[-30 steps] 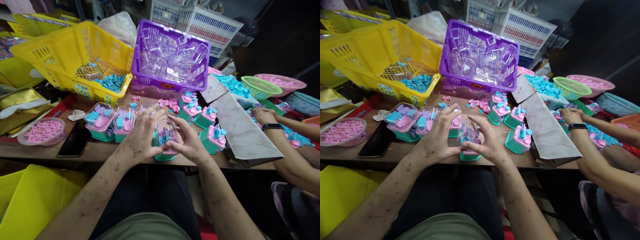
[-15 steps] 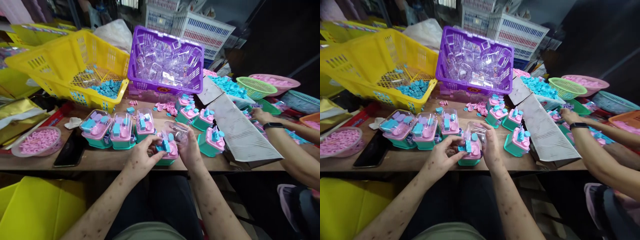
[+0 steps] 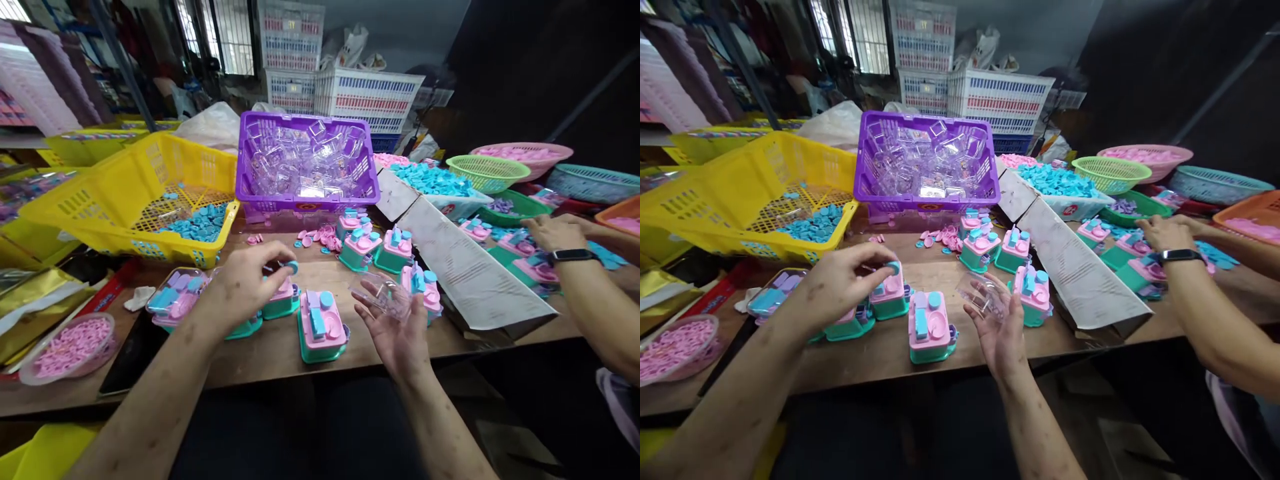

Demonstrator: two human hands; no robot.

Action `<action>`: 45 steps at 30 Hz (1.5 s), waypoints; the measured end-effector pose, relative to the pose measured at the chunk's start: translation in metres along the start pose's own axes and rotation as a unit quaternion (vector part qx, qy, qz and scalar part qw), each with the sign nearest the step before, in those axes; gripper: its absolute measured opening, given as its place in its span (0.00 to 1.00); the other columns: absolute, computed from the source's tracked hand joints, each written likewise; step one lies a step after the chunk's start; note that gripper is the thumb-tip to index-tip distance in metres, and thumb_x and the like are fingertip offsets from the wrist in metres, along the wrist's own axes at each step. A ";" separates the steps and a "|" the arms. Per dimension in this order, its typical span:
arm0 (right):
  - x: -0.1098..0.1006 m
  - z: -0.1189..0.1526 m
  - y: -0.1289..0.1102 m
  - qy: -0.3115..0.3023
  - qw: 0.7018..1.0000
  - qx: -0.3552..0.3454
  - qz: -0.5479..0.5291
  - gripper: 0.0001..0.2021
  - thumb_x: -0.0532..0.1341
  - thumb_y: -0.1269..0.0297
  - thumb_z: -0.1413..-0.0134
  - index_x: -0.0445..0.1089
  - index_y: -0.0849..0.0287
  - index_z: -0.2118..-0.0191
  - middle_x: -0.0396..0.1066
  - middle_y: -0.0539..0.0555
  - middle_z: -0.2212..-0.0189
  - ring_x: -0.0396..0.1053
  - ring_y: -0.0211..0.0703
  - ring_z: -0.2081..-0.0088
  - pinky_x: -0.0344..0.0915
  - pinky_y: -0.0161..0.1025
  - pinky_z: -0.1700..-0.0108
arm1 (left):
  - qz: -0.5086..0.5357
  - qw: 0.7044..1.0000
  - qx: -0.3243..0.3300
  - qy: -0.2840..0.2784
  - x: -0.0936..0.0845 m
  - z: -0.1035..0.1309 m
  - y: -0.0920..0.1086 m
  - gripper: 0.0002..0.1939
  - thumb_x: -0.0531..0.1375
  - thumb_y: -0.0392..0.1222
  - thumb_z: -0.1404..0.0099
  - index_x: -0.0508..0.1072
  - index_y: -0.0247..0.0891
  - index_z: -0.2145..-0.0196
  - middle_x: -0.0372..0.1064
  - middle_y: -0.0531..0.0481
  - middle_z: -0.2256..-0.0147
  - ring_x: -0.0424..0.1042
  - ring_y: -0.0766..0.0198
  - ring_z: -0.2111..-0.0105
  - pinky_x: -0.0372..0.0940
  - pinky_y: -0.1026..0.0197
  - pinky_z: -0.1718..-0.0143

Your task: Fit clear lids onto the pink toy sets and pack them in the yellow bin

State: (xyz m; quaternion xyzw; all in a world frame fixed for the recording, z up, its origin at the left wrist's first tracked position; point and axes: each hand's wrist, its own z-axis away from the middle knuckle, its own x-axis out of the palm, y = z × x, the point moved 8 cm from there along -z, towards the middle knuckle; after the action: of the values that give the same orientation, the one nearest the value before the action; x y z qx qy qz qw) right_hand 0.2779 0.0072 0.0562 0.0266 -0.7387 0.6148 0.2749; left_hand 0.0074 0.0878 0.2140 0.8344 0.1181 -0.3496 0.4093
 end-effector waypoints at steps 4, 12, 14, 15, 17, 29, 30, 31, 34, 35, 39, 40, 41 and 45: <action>-0.009 0.019 0.005 0.002 1.000 0.000 -0.028 0.33 0.54 0.25 0.30 0.75 0.43 0.38 0.79 0.59 0.38 0.83 0.59 0.42 0.82 0.57 0.42 | -0.149 0.980 0.006 -0.130 0.044 -0.084 -0.006 0.09 0.65 0.32 0.32 0.83 0.42 0.58 0.85 0.48 0.59 0.84 0.55 0.58 0.78 0.55 0.53; 0.013 0.034 -0.029 -0.157 0.979 -0.075 0.111 0.46 0.77 0.36 0.44 0.58 0.39 0.26 0.71 0.61 0.32 0.75 0.64 0.32 0.70 0.68 0.29 | -0.088 0.995 0.000 -0.043 0.027 -0.038 0.024 0.09 0.65 0.46 0.24 0.82 0.42 0.50 0.83 0.45 0.50 0.83 0.52 0.51 0.77 0.51 0.46; 0.033 0.032 -0.050 -0.226 0.945 -0.105 0.209 0.45 0.75 0.40 0.40 0.58 0.38 0.23 0.64 0.61 0.29 0.66 0.65 0.26 0.67 0.67 0.26 | 0.007 0.999 -0.033 0.004 0.021 0.021 0.020 0.11 0.63 0.51 0.21 0.80 0.44 0.52 0.83 0.48 0.55 0.83 0.56 0.56 0.78 0.54 0.52; 0.046 0.030 -0.061 -0.261 0.920 -0.129 0.262 0.42 0.74 0.43 0.38 0.60 0.39 0.24 0.62 0.61 0.28 0.62 0.66 0.24 0.66 0.67 0.26 | 0.043 0.997 -0.070 -0.005 0.031 0.050 0.011 0.12 0.65 0.53 0.23 0.79 0.44 0.50 0.83 0.48 0.57 0.83 0.56 0.58 0.79 0.54 0.54; 0.077 0.028 -0.078 -0.331 0.854 -0.187 0.356 0.36 0.72 0.54 0.37 0.65 0.41 0.26 0.61 0.61 0.29 0.58 0.67 0.23 0.64 0.67 0.25 | 0.089 0.988 -0.123 -0.024 0.061 0.094 -0.009 0.28 0.73 0.54 0.30 0.73 0.44 0.39 0.81 0.44 0.46 0.83 0.50 0.49 0.81 0.49 0.49; 0.148 0.022 -0.044 -0.403 0.668 -0.242 0.577 0.33 0.74 0.53 0.36 0.65 0.46 0.31 0.66 0.63 0.36 0.68 0.67 0.32 0.73 0.70 0.33 | 0.147 0.986 -0.080 -0.005 0.154 0.095 -0.056 0.62 0.80 0.50 0.42 0.49 0.43 0.22 0.58 0.30 0.25 0.58 0.32 0.23 0.56 0.25 0.23; 0.148 0.023 -0.045 -0.402 0.663 -0.249 0.580 0.35 0.74 0.54 0.36 0.63 0.46 0.28 0.65 0.63 0.36 0.68 0.67 0.32 0.73 0.69 0.33 | 0.149 0.986 -0.074 -0.008 0.155 0.095 -0.056 0.62 0.81 0.50 0.42 0.49 0.42 0.22 0.57 0.29 0.24 0.57 0.32 0.22 0.55 0.25 0.23; 0.148 0.024 -0.046 -0.399 0.659 -0.254 0.585 0.38 0.74 0.54 0.37 0.61 0.45 0.26 0.65 0.63 0.35 0.68 0.67 0.32 0.74 0.69 0.33 | 0.151 0.986 -0.069 -0.010 0.156 0.096 -0.055 0.63 0.81 0.49 0.43 0.49 0.41 0.22 0.56 0.28 0.24 0.56 0.32 0.22 0.54 0.25 0.23; 0.148 0.024 -0.047 -0.389 0.648 -0.254 0.603 0.42 0.74 0.54 0.38 0.60 0.45 0.23 0.65 0.63 0.35 0.69 0.67 0.33 0.75 0.67 0.34 | 0.158 0.985 -0.062 -0.012 0.156 0.098 -0.055 0.63 0.81 0.48 0.43 0.49 0.40 0.22 0.56 0.27 0.24 0.57 0.31 0.23 0.55 0.25 0.23; 0.149 0.024 -0.047 -0.387 0.646 -0.252 0.608 0.41 0.74 0.53 0.38 0.60 0.45 0.23 0.66 0.62 0.36 0.69 0.67 0.34 0.76 0.66 0.35 | 0.161 0.985 -0.060 -0.011 0.155 0.097 -0.055 0.63 0.81 0.49 0.43 0.50 0.41 0.22 0.56 0.27 0.25 0.58 0.31 0.23 0.55 0.25 0.23; 0.151 0.022 -0.050 -0.380 0.628 -0.246 0.633 0.41 0.74 0.50 0.39 0.64 0.45 0.24 0.67 0.63 0.36 0.70 0.67 0.34 0.77 0.65 0.35 | 0.179 0.982 -0.063 -0.005 0.151 0.097 -0.054 0.60 0.80 0.53 0.42 0.52 0.43 0.22 0.59 0.30 0.25 0.60 0.32 0.24 0.56 0.24 0.23; 0.151 0.020 -0.052 -0.376 0.623 -0.246 0.640 0.41 0.75 0.50 0.39 0.64 0.45 0.24 0.67 0.63 0.36 0.70 0.67 0.34 0.76 0.66 0.34 | 0.182 0.981 -0.064 -0.003 0.151 0.097 -0.054 0.60 0.80 0.53 0.42 0.53 0.44 0.23 0.59 0.30 0.26 0.60 0.32 0.24 0.56 0.24 0.24; 0.152 0.019 -0.054 -0.371 0.619 -0.245 0.647 0.41 0.75 0.49 0.39 0.65 0.45 0.24 0.68 0.63 0.36 0.70 0.67 0.34 0.75 0.66 0.33 | 0.183 0.981 -0.064 -0.002 0.150 0.096 -0.054 0.59 0.80 0.52 0.42 0.53 0.44 0.23 0.60 0.31 0.26 0.60 0.32 0.24 0.57 0.24 0.24; 0.152 0.017 -0.056 -0.375 0.603 -0.236 0.663 0.42 0.75 0.46 0.38 0.65 0.44 0.23 0.68 0.62 0.35 0.70 0.67 0.34 0.75 0.64 0.33 | 0.177 0.982 -0.064 0.000 0.149 0.095 -0.052 0.59 0.81 0.50 0.43 0.55 0.43 0.24 0.61 0.31 0.27 0.62 0.30 0.26 0.59 0.25 0.25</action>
State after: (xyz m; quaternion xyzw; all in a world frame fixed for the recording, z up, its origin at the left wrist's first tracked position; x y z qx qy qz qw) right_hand 0.1638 0.0231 0.1714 -0.3077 -0.7116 0.3687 -0.5128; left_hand 0.0443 0.0348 0.0409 0.8145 -0.0091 -0.2631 0.5170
